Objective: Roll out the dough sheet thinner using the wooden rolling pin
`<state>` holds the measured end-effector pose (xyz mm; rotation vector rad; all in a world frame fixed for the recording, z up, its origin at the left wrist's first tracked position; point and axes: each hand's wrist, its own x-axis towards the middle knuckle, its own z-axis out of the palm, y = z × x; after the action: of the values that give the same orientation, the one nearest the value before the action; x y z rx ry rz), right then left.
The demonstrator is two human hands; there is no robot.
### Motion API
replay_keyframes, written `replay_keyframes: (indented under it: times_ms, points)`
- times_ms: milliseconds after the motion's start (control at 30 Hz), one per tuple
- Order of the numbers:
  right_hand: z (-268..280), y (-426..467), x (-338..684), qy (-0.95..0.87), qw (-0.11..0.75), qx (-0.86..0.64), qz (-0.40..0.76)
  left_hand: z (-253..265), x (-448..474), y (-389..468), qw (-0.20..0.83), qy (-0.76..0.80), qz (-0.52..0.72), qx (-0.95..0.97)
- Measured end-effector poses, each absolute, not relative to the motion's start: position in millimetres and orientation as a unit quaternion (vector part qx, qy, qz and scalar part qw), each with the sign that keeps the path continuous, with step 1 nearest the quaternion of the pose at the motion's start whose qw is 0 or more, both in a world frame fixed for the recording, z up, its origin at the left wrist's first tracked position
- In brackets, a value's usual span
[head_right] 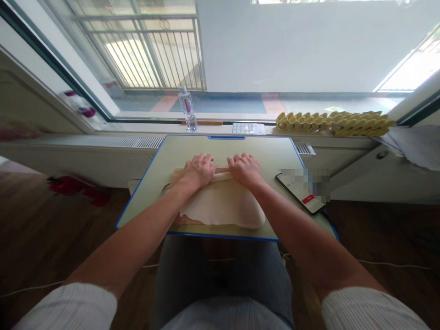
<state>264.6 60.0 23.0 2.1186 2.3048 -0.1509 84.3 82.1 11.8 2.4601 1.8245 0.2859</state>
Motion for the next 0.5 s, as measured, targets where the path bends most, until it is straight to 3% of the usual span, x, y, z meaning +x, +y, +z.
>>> replay_keyframes:
  times_ms: [300,500]
  points:
    - [2,10,267,0.712,-0.087,0.695,0.043,7,87,25,0.011,0.57,0.11,0.814]
    - [-1,30,268,0.702,-0.098,0.705,0.033,8,89,46,0.028,0.584,0.097,0.805]
